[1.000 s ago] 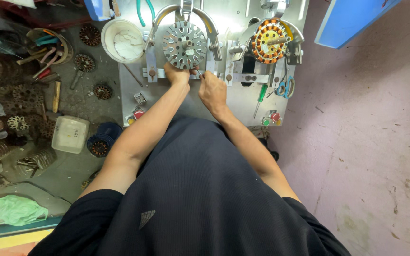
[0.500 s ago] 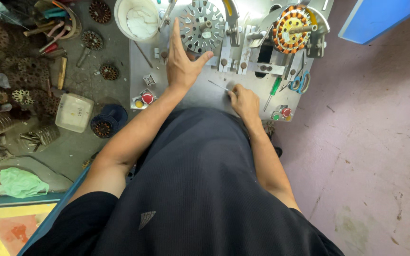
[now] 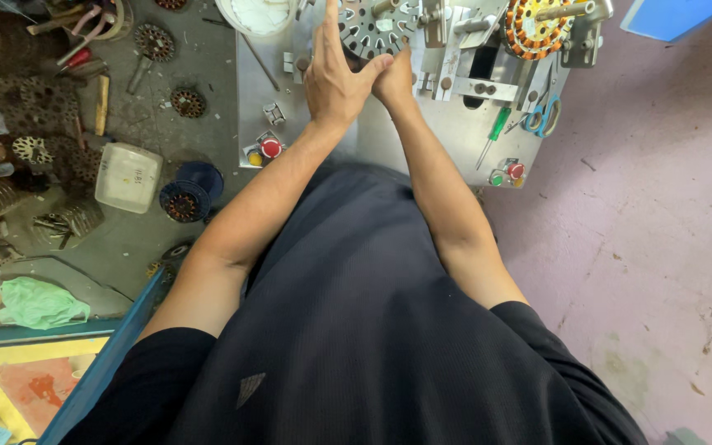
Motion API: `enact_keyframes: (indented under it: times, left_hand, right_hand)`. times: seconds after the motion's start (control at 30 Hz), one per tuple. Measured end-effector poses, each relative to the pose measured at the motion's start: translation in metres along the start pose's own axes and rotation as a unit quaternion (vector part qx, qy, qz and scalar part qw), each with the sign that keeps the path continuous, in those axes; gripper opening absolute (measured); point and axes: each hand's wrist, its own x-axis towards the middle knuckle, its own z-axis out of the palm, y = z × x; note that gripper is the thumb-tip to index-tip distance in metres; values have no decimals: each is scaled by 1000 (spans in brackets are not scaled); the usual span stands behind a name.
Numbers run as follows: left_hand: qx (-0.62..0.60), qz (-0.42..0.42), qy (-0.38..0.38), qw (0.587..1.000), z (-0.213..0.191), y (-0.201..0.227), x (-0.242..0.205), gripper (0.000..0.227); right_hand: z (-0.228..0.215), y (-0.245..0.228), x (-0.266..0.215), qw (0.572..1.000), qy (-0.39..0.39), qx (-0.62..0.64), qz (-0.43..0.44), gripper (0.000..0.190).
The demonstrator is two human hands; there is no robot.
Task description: The person assembles an electric motor stator by hand, inserting copper wire into slots and using shears to trim excess wire. They then place the stator into a winding machine, secure it with a metal plate and Allen key, and operate the machine to wind the coils.
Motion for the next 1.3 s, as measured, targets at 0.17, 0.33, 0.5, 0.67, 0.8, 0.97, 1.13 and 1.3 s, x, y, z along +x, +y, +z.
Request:
enact_keyframes:
  times: [0.17,0.33,0.5,0.67,0.8,0.97,1.13,1.3]
  left_hand:
    - [16,0,-11,1000,-7,3,1,117]
    - [11,23,0,1000,-7,5,6,118]
    - [21,19,-8,1000,-7,3,3,120]
    - [31,19,-3,999,-6,5,2,121]
    - [41,19,1,999,-1,9,0,121]
    - [47,26,6,999,-1,7,-3,122]
    - [47,3,-8,999,1,8,-4,121]
    - [66,36,0,997,-9,20,-12,122]
  right_hand:
    - [14,15,25,998,-59,-29,-2,50]
    - [11,11,38,999,-43,-30,-4,53]
    - [10,14,32,998,-63,-24,2,55]
    - [10,16,33,997,-71,-16,-5,58]
    - [2,10,26,997,-73,-9,-18,60]
    - [-4,-20,4,996,-53,18,-63,62]
    - [-20,-69,-41,992,-23,-81,-97,66]
    - [-58,-110,-67,976,-28,-145,-158,57]
